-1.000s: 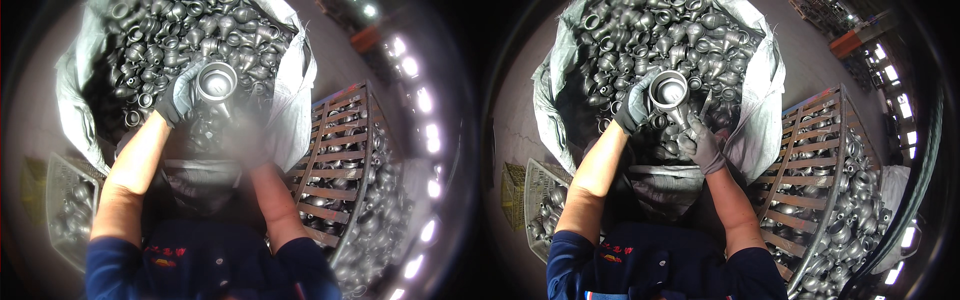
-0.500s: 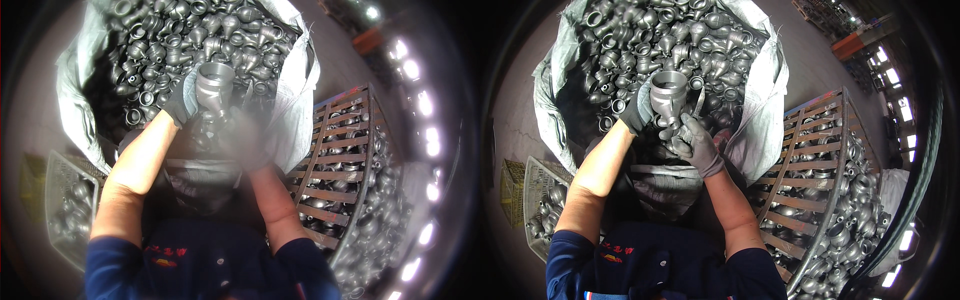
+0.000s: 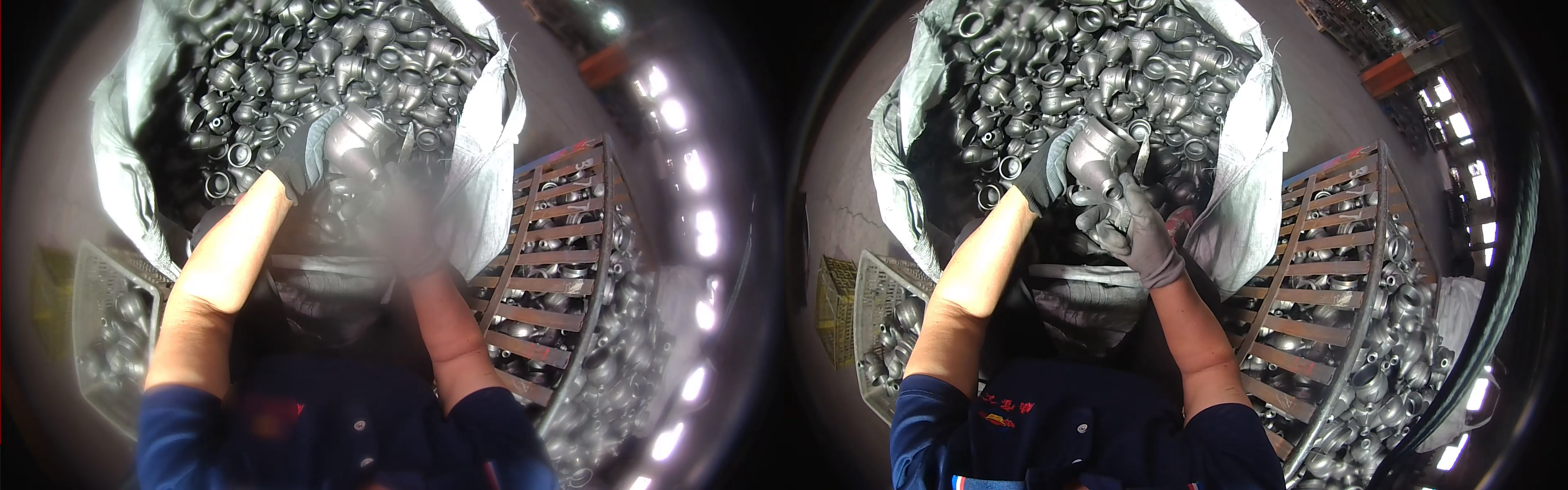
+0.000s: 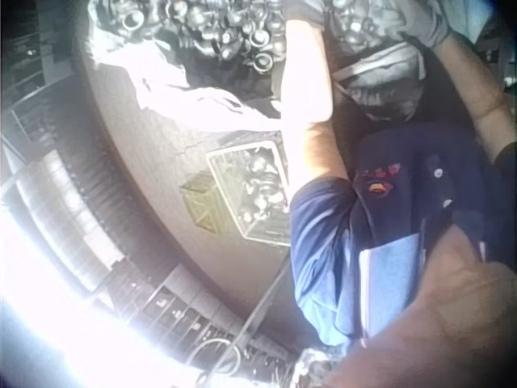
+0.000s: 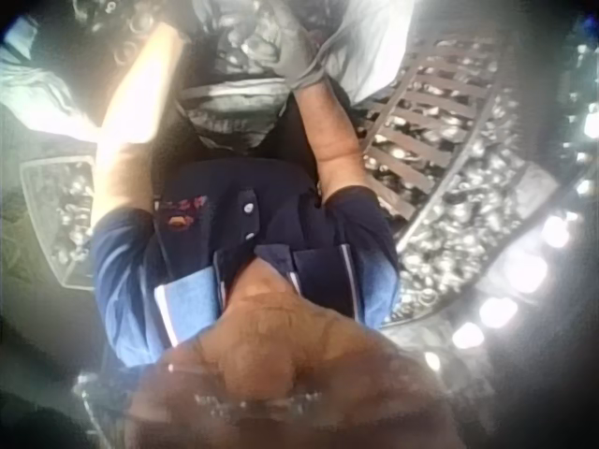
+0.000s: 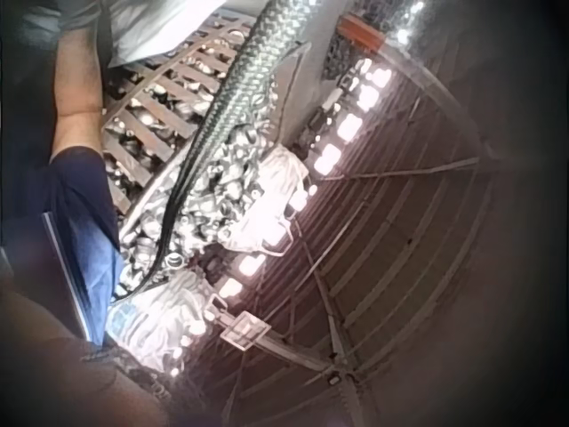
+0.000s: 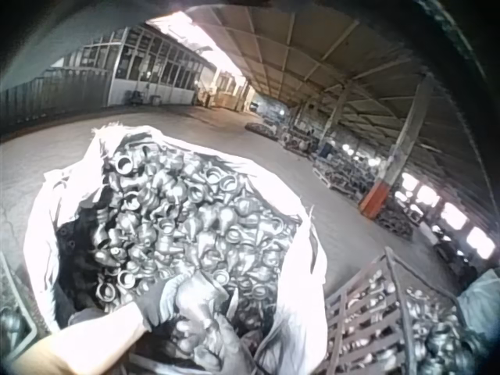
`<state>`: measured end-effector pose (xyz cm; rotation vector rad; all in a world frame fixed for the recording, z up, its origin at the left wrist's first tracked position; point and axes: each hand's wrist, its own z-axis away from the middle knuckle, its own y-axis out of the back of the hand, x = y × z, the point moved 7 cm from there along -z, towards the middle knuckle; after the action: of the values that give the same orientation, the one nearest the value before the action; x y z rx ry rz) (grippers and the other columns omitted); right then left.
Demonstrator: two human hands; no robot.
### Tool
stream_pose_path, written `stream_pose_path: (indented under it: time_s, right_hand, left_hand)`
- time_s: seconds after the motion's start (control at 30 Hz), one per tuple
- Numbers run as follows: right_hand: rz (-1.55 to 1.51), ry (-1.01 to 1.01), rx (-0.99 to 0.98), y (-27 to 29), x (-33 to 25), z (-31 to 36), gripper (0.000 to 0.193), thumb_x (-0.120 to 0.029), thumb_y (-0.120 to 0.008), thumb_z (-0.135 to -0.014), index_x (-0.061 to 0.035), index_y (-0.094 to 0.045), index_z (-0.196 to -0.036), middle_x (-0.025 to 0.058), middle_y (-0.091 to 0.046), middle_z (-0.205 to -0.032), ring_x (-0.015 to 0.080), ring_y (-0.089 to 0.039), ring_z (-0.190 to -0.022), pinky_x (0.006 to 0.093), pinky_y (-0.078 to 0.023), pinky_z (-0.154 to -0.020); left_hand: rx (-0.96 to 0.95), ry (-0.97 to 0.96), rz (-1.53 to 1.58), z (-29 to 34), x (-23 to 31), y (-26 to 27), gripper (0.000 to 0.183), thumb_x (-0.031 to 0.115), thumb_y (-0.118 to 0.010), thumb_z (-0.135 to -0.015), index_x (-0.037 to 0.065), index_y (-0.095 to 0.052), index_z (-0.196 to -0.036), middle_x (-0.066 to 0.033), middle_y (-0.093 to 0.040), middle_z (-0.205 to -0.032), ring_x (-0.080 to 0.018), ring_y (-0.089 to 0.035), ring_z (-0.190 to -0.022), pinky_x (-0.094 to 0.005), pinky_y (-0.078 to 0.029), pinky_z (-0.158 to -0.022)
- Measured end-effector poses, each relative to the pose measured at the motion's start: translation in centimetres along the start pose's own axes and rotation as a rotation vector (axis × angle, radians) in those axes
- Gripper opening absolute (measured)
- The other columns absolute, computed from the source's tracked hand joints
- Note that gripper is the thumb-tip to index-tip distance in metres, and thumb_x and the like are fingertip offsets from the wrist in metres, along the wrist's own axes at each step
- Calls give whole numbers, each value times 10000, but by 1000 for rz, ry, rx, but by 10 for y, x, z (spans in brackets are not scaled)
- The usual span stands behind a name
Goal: The person sorts metal cast parts by hand, taking them from a large storage bag and placing them into different metal crates and plastic bins.
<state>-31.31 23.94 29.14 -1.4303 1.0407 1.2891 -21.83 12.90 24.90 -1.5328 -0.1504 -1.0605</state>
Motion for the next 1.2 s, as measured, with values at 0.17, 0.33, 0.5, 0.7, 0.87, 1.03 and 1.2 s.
stream_pose_path:
  time_s: [0.17, 0.33, 0.5, 0.7, 0.87, 1.03, 1.2]
  right_hand:
    - [-370, -107, 33, -1, 10, -1, 467, -427, -311, -953, -20, -514, -1059, 196, -631, -847, 44, -308, -359, 160, -196, -323]
    - [-599, -178, 61, -3, 17, -2, 465, -443, -320, -950, -33, -517, -1048, 204, -630, -860, 49, -323, -363, 159, -200, -324]
    - [-625, -206, 99, -4, 18, -5, 449, -418, -314, -957, -25, -510, -1049, 194, -631, -853, 52, -349, -375, 155, -218, -326]
    - [-665, -242, 128, -10, 13, -9, 430, -389, -306, -965, -15, -501, -1050, 181, -632, -845, 56, -380, -390, 150, -241, -329]
    - [-695, -269, 157, -14, 6, -11, 414, -365, -300, -971, -7, -494, -1051, 171, -633, -838, 59, -406, -402, 146, -259, -331]
    - [-557, -259, 53, -29, -13, -16, 421, -346, -290, -977, 2, -523, -1019, 147, -637, -790, 55, -413, -415, 147, -269, -340]
    - [-193, -75, 15, -43, -38, -20, 474, -362, -311, -972, 28, -581, -946, 116, -636, -700, 42, -360, -396, 166, -260, -352]
  left_hand:
    - [-56, -67, -111, 11, 6, -17, 297, 233, -369, -968, 49, -501, -1159, -59, -572, -1085, -137, -553, -996, -282, -452, -869]
    - [-119, -171, -367, 12, 12, -23, 298, 208, -364, -968, 47, -489, -1185, -57, -563, -1118, -143, -540, -1033, -288, -436, -904]
    - [101, -13, -17, 13, 5, -15, 335, 181, -373, -963, 42, -420, -1264, -64, -499, -1233, -147, -501, -1115, -294, -399, -971]
    - [214, 39, 21, 17, 7, -11, 313, 221, -414, -938, 62, -454, -1205, -75, -516, -1179, -175, -528, -1055, -356, -443, -908]
    - [98, 10, 11, 9, 7, -10, 300, 303, -402, -942, 92, -537, -1106, -69, -592, -1058, -187, -574, -963, -386, -489, -828]
    - [-93, -351, -417, 25, 37, -31, 251, 118, -472, -900, 44, -520, -1136, -76, -611, -1025, -161, -615, -865, -306, -528, -751]
    - [-62, -276, -154, 33, 42, -30, 200, 97, -452, -900, 41, -522, -1079, -67, -609, -937, -160, -616, -780, -296, -540, -677]
